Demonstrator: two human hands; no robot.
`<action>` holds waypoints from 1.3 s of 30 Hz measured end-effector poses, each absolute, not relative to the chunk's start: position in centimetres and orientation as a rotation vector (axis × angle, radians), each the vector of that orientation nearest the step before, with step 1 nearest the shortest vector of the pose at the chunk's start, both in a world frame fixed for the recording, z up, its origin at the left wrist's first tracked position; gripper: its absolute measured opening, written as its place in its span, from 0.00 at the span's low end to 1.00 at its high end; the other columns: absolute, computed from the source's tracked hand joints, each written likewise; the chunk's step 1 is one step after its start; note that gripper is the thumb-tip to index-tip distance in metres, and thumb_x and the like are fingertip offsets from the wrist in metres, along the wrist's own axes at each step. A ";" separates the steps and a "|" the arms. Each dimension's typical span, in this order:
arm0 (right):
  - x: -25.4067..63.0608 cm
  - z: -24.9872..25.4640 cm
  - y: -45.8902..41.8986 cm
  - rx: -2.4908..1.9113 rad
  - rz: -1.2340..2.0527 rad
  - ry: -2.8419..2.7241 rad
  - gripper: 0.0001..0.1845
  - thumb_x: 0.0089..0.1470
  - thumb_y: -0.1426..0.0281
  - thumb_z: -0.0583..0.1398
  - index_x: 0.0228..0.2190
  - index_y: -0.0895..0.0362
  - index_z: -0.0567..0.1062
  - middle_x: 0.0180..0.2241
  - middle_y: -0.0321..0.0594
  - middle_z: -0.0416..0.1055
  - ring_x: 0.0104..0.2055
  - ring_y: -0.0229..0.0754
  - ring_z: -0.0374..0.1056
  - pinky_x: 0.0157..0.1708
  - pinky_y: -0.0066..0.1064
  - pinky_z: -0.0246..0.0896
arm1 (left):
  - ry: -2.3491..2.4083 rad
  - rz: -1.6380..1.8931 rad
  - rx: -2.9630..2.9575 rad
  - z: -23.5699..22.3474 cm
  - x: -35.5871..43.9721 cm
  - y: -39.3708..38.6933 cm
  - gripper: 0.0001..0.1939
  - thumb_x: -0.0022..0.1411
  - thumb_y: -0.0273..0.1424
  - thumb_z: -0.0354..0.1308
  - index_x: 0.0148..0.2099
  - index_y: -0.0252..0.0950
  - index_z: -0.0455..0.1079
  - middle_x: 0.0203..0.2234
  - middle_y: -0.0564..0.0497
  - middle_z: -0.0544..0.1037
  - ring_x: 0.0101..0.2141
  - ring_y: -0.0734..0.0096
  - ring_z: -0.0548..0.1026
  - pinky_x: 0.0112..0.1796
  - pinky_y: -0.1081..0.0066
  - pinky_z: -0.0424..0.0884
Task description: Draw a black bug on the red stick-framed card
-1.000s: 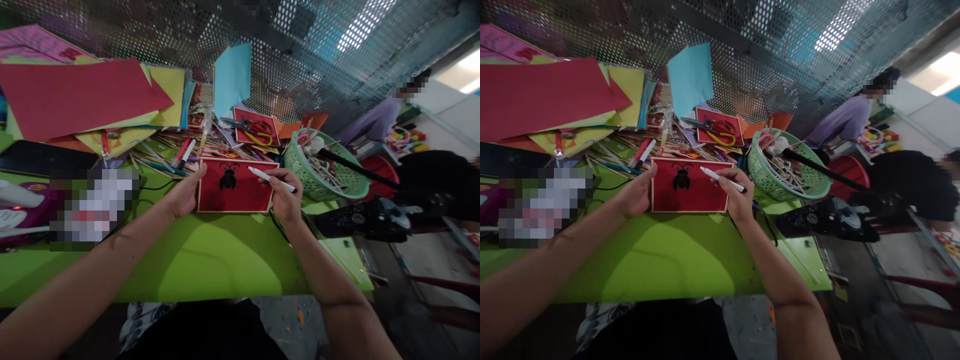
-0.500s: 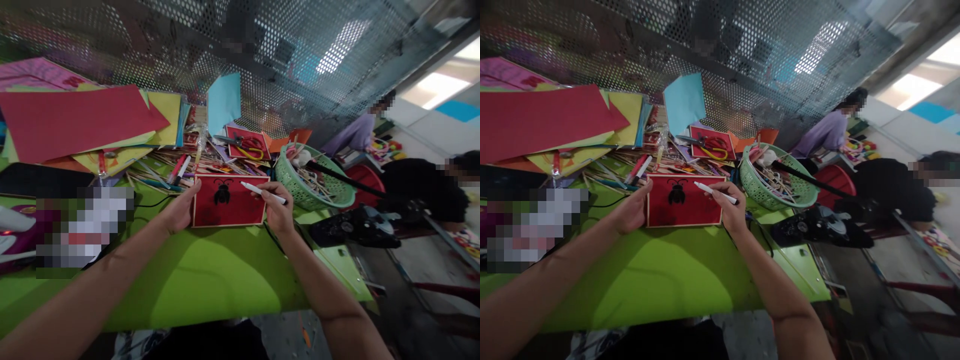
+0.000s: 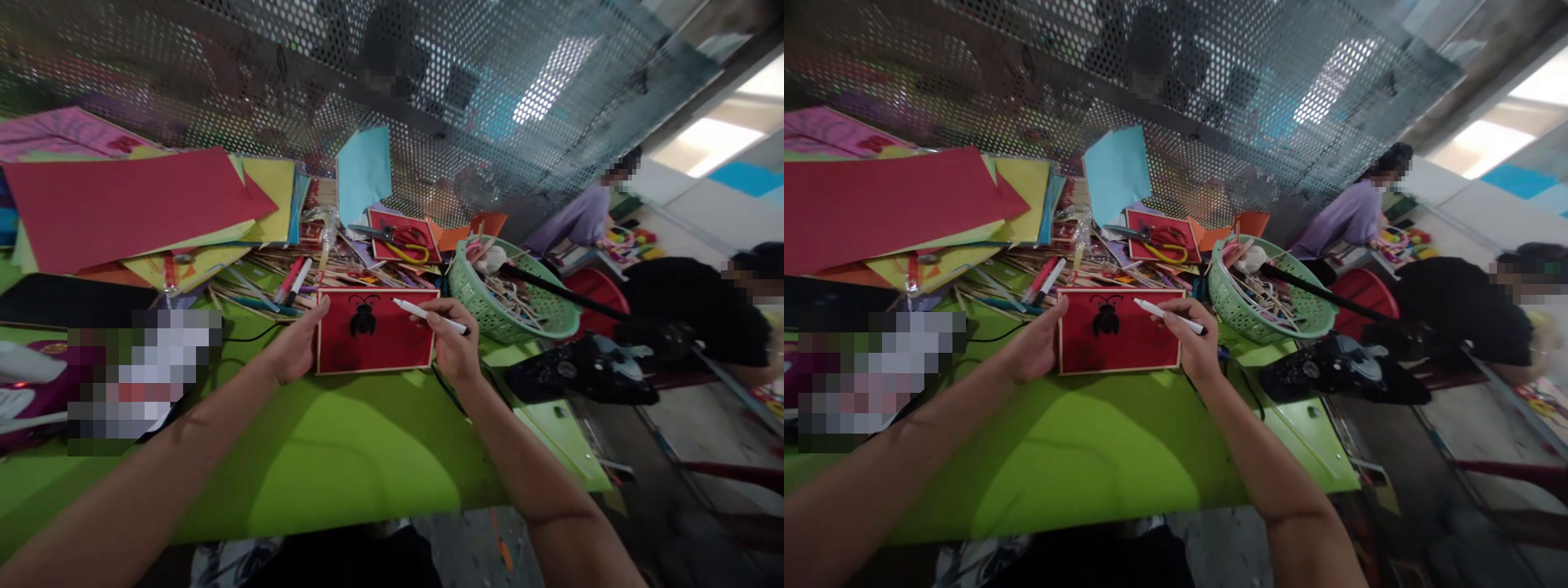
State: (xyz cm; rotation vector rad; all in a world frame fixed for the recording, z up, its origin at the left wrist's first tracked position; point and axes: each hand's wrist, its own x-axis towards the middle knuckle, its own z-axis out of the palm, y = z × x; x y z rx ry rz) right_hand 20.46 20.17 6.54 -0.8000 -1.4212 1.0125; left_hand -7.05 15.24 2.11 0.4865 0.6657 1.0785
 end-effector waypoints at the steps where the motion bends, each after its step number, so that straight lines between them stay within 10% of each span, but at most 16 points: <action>1: 20.5 6.5 20.1 -0.800 1.010 -1.426 0.15 0.55 0.53 0.78 0.36 0.49 0.87 0.31 0.36 0.85 0.34 0.47 0.84 0.37 0.38 0.82 | 0.671 1.081 0.482 2.3 -6.9 15.2 0.38 0.81 0.48 0.61 0.83 0.37 0.67 0.64 0.35 0.86 0.65 0.41 0.85 0.70 0.45 0.79; 8: 20.5 6.1 19.9 -0.807 0.945 -1.432 0.15 0.55 0.51 0.78 0.37 0.47 0.89 0.33 0.36 0.86 0.35 0.48 0.84 0.39 0.41 0.83 | 0.756 1.063 0.410 3.9 -5.8 15.2 0.35 0.85 0.51 0.51 0.81 0.36 0.70 0.64 0.35 0.87 0.69 0.41 0.82 0.73 0.40 0.74; 14: 21.1 6.7 18.1 -0.807 0.603 -1.584 0.08 0.62 0.56 0.76 0.40 0.42 0.89 0.35 0.35 0.87 0.38 0.51 0.84 0.67 0.62 0.78 | 0.732 1.079 0.390 3.8 -5.7 15.2 0.36 0.82 0.57 0.53 0.79 0.42 0.73 0.63 0.37 0.88 0.67 0.37 0.83 0.72 0.36 0.74; 22: 20.1 5.9 16.2 -0.826 0.946 -1.785 0.12 0.63 0.54 0.76 0.42 0.46 0.90 0.37 0.38 0.87 0.35 0.47 0.80 0.34 0.38 0.75 | 0.729 1.123 0.411 3.6 -5.4 15.4 0.40 0.83 0.60 0.49 0.82 0.42 0.69 0.66 0.36 0.86 0.65 0.37 0.85 0.71 0.37 0.76; 39: 19.0 4.1 16.4 -0.751 1.012 -2.042 0.11 0.68 0.57 0.73 0.42 0.51 0.89 0.40 0.43 0.89 0.35 0.44 0.81 0.38 0.36 0.77 | 0.574 1.144 0.499 1.8 -5.8 15.9 0.42 0.85 0.59 0.47 0.87 0.41 0.58 0.71 0.36 0.82 0.69 0.40 0.82 0.74 0.38 0.72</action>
